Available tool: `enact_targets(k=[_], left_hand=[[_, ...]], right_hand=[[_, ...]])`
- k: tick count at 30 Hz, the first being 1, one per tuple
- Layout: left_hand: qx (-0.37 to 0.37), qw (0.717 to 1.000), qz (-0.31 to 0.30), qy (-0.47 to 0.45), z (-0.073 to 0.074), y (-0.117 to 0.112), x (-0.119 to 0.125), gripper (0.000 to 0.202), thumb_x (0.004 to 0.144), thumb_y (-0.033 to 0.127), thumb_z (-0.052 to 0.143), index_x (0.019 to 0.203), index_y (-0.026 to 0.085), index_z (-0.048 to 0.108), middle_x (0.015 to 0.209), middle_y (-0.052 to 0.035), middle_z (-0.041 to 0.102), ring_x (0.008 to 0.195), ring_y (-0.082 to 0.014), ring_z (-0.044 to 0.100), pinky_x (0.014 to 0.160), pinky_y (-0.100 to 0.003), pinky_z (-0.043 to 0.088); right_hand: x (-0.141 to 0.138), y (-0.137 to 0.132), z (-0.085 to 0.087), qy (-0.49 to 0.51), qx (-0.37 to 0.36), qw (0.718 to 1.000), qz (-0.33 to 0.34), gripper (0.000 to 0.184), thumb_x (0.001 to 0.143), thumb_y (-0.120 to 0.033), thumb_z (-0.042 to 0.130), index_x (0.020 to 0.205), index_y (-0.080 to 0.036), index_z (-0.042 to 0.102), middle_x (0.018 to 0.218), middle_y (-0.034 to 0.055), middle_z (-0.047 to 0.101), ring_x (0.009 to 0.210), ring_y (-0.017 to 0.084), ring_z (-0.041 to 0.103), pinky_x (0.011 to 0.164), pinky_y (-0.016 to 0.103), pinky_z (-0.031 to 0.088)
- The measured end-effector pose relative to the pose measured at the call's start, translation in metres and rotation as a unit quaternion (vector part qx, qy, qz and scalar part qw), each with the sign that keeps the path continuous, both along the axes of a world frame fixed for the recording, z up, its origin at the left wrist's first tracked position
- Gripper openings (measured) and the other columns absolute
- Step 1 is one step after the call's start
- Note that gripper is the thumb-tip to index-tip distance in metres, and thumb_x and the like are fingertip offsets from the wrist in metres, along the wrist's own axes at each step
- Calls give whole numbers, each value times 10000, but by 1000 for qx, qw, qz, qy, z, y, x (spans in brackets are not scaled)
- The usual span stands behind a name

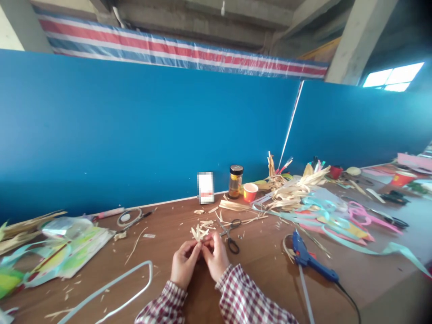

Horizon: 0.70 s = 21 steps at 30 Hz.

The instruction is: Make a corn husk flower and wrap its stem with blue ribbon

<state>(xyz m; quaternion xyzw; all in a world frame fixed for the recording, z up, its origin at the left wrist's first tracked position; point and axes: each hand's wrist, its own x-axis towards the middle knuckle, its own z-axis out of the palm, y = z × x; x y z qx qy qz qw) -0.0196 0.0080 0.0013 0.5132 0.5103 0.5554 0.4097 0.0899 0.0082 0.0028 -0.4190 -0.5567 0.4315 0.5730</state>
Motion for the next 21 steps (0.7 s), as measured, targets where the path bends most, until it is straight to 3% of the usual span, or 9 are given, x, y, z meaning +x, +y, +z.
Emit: enact_targets(k=[5, 8, 12, 15, 17, 21], left_hand=[[-34, 998, 12, -53, 1, 1, 1, 361, 532, 449, 719, 707, 136, 682, 637, -26, 650, 534, -135, 551, 489, -223, 452], [-41, 992, 36, -114, -3, 3, -1, 390, 505, 427, 745, 736, 121, 677, 597, -8, 633, 493, -111, 524, 467, -215, 445], [-57, 981, 56, -174, -9, 8, -5, 393, 504, 380, 762, 776, 116, 659, 682, -16, 661, 537, -112, 561, 511, -223, 488], [-74, 976, 59, -196, -11, 10, -7, 389, 493, 363, 770, 778, 128, 651, 671, -8, 664, 556, -126, 592, 551, -246, 518], [-84, 975, 54, -200, -11, 10, -8, 386, 490, 353, 772, 783, 134, 649, 641, 1, 657, 576, -133, 607, 561, -238, 524], [-92, 979, 48, -176, -9, 9, -6, 384, 473, 346, 773, 758, 122, 646, 648, -22, 674, 566, -150, 616, 542, -256, 536]], right_hand=[[0, 1, -2, -3, 5, 1000, -1, 134, 768, -167, 483, 884, -204, 428, 695, 4, 613, 600, 147, 616, 557, 267, 511], [0, 0, -5, -62, 25, 997, -37, 176, 730, -121, 487, 890, -194, 490, 741, 24, 620, 663, 156, 615, 607, 273, 510], [-3, -6, 2, -104, 37, 990, -88, 143, 732, -133, 485, 857, -177, 539, 785, 47, 621, 682, 153, 601, 629, 268, 505], [-1, -16, 27, -106, 38, 990, -85, 118, 754, -171, 487, 853, -176, 552, 750, 31, 617, 644, 137, 595, 594, 243, 499], [8, -23, 52, -115, 55, 991, -44, 137, 762, -194, 501, 884, -181, 561, 757, 16, 623, 636, 123, 598, 568, 216, 489], [61, -29, 102, -201, 175, 964, 3, 141, 763, -229, 536, 880, -201, 609, 754, -14, 641, 669, 109, 598, 601, 201, 467]])
